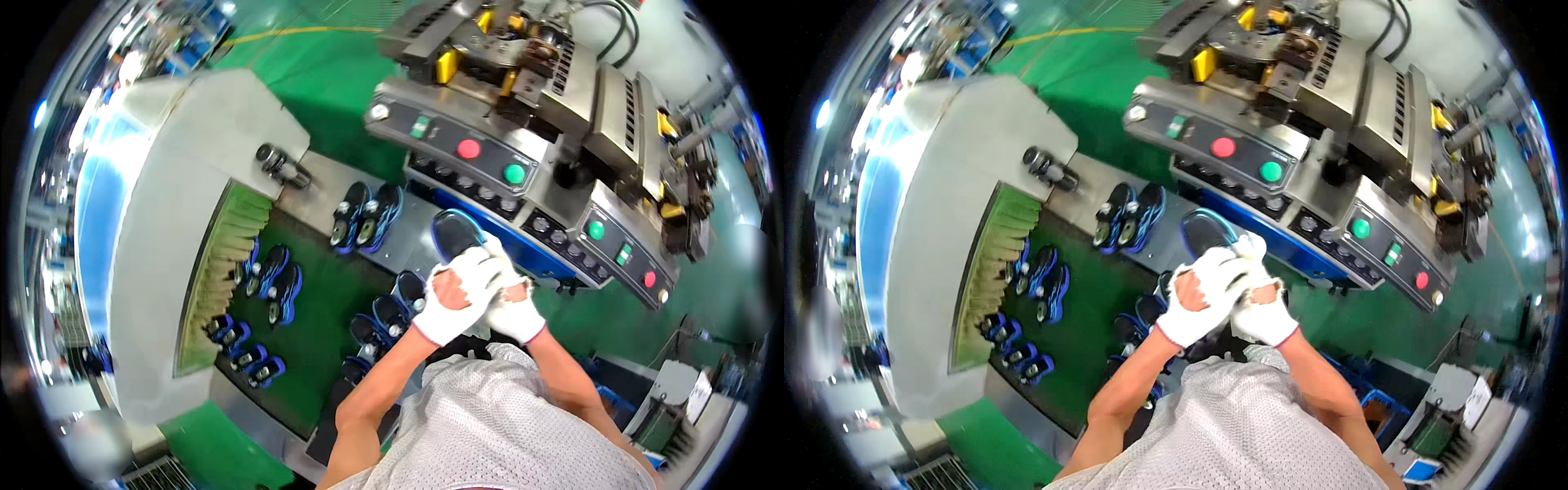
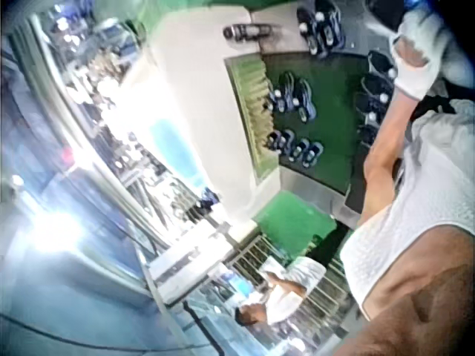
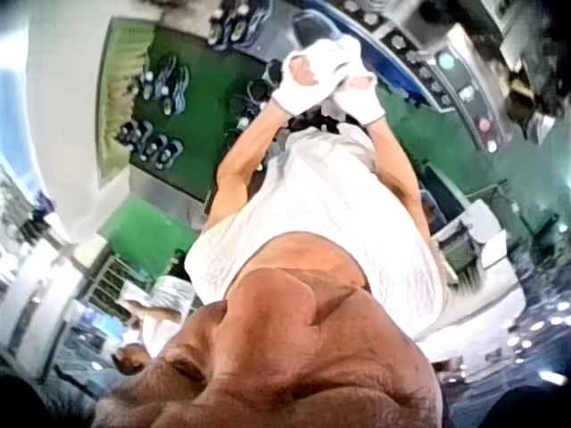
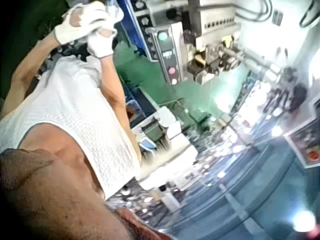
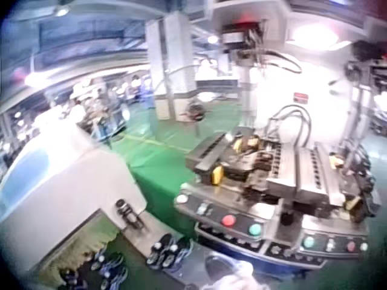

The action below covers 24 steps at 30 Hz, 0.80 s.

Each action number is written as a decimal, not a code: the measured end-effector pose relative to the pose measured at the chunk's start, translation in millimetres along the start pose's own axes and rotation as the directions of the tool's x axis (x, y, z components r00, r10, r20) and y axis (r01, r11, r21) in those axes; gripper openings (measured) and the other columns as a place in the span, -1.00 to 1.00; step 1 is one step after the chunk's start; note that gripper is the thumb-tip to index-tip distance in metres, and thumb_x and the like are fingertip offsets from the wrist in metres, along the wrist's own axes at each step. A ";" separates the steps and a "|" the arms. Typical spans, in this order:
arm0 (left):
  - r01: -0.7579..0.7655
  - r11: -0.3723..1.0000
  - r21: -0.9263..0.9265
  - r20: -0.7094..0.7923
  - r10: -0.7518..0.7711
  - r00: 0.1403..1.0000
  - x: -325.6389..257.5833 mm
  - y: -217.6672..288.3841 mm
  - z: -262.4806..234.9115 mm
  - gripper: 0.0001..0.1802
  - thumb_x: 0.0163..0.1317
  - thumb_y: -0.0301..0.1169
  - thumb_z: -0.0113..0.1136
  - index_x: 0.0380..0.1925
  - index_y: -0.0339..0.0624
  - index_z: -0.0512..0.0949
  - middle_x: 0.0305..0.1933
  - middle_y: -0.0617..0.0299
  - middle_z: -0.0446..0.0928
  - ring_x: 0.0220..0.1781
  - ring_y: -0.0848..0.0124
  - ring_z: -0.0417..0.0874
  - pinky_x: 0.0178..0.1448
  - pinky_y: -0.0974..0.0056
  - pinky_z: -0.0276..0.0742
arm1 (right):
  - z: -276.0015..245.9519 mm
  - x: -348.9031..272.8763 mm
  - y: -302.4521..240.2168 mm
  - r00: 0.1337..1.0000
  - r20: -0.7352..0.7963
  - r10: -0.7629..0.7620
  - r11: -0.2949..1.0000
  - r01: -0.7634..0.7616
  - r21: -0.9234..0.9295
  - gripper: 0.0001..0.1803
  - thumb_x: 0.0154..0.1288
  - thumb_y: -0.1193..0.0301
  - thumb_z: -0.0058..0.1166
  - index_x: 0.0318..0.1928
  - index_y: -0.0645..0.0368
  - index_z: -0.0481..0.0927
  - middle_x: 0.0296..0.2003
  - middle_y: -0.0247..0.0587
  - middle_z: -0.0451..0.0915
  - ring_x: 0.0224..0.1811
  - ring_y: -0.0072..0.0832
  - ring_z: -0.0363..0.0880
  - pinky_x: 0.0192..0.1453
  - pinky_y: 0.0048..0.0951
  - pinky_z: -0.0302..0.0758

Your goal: The person operates a shoe finishing machine in a factory setting. They repeatedly pick up blue and black sneakers, place them into the machine's processing chamber, and then remove them to place them on a nearby metal table. The person wears white gloves and a white mesh shirt while performing this repetitive task.

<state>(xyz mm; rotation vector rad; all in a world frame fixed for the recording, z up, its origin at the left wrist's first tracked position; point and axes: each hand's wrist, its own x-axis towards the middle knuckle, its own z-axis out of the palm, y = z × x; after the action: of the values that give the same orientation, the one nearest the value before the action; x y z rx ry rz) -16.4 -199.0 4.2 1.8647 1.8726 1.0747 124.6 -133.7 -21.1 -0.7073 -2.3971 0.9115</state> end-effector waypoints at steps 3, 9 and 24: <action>-0.369 0.877 -0.308 -0.001 0.388 0.922 88.0 73.7 40.2 -0.51 0.22 -0.32 0.40 0.17 -0.14 0.60 0.25 -0.08 0.55 0.27 -0.03 0.61 0.27 0.06 0.59 | -89.6 -71.2 81.1 0.846 -0.040 0.531 0.788 -0.476 0.391 -0.51 0.21 0.41 0.35 0.15 0.18 0.55 -0.03 -0.19 0.68 -0.03 -0.35 0.68 0.06 -0.35 0.62; -0.335 0.887 -0.318 -0.110 0.317 0.942 194.1 159.8 104.2 -0.31 0.27 -0.56 0.32 0.41 -0.32 0.34 0.46 -0.11 0.36 0.44 0.06 0.49 0.50 0.06 0.44 | -247.6 -151.5 79.0 0.609 -0.148 0.780 0.231 -0.060 0.971 -0.32 0.18 0.47 0.31 0.32 0.41 0.45 0.07 0.05 0.69 0.00 -0.31 0.76 0.12 -0.19 0.73; 0.020 0.891 -0.454 0.275 0.118 0.954 372.0 226.4 297.9 -0.24 0.43 -0.29 0.28 0.50 -0.31 0.20 0.47 -0.21 0.32 0.48 0.02 0.45 0.49 0.05 0.44 | -333.5 -192.2 139.6 0.444 -0.512 0.736 0.365 0.377 0.851 -0.12 0.20 0.20 0.40 0.40 0.46 0.33 0.11 0.24 0.63 0.10 -0.01 0.72 0.25 -0.03 0.68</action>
<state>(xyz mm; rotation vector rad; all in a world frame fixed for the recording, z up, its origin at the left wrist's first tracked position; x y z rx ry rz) 303.6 216.3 63.1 1.6893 1.2778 1.0644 506.7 -7.8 55.0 -0.7317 -0.5151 1.3299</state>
